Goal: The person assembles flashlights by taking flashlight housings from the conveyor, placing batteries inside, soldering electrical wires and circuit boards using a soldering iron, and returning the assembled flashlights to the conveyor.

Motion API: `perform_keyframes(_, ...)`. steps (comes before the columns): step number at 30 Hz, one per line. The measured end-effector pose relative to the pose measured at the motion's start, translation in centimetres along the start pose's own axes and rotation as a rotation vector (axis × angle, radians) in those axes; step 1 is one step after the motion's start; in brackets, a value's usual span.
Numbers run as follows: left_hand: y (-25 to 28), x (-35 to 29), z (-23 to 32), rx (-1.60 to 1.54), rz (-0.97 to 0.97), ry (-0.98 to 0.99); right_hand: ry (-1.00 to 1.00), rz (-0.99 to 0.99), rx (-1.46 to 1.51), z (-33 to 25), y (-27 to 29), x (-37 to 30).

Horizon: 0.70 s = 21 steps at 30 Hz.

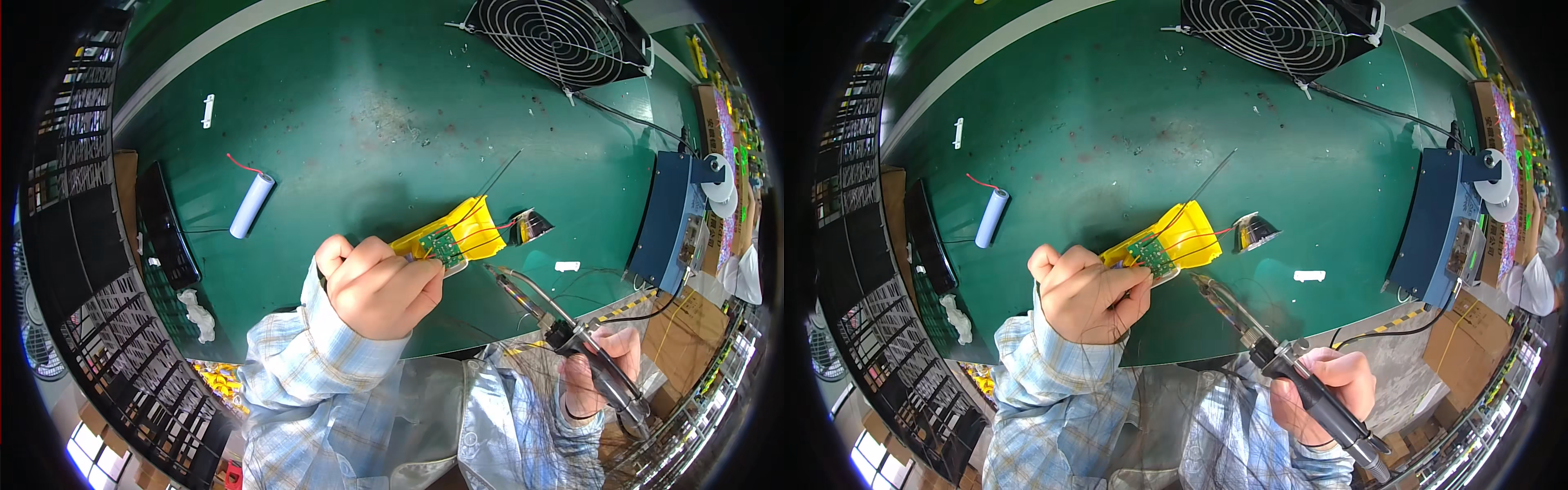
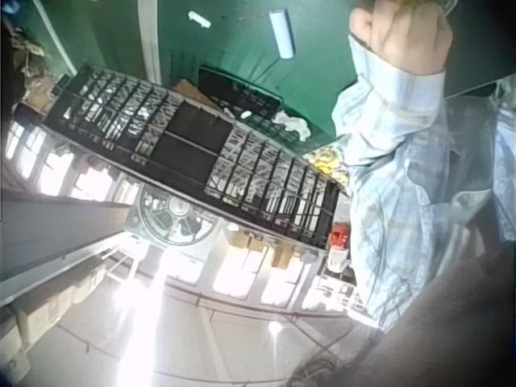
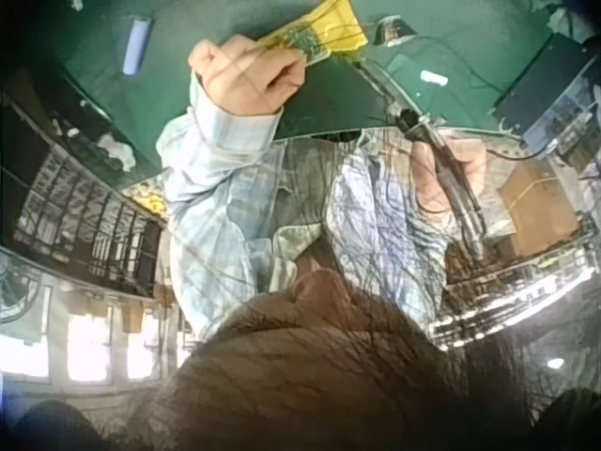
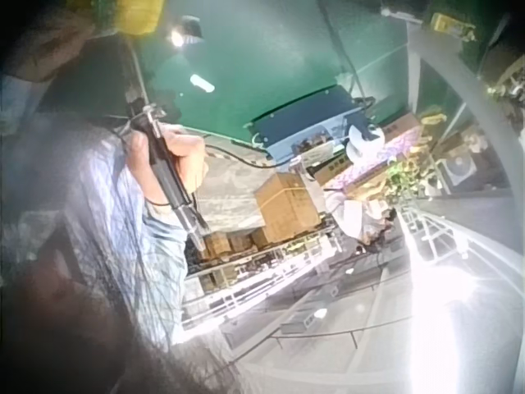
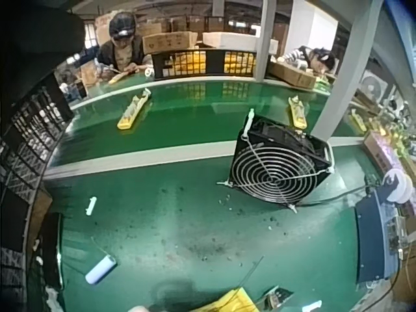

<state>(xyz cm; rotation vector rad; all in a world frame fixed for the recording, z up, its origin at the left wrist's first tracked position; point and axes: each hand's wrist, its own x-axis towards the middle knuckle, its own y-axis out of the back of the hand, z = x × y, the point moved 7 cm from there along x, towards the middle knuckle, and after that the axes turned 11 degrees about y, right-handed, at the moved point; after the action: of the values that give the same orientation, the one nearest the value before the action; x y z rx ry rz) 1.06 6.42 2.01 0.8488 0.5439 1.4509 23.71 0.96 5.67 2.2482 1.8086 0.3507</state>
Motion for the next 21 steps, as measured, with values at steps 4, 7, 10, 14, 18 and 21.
perform_keyframes(4,-0.1,-0.1,-0.1,0.009,0.022,0.013,-0.124,0.075,0.003,-0.1,0.3,0.0)
perform_keyframes(7,0.0,0.0,0.1,0.022,0.022,0.009,-0.139,0.024,0.003,0.6,0.6,-0.2)
perform_keyframes(10,0.9,-0.5,0.8,0.056,0.028,-0.027,-0.082,-0.001,-0.036,0.2,1.0,-0.4)
perform_keyframes(14,2.4,0.2,1.0,0.09,0.084,0.058,-0.06,0.113,0.028,0.1,2.9,-0.7)
perform_keyframes(18,1.6,0.0,0.0,0.223,-0.004,0.029,-0.004,0.203,0.109,0.0,5.1,-0.5)
perform_keyframes(21,5.7,2.3,1.6,0.052,0.02,0.042,0.058,0.279,0.146,-0.2,7.5,-0.2)
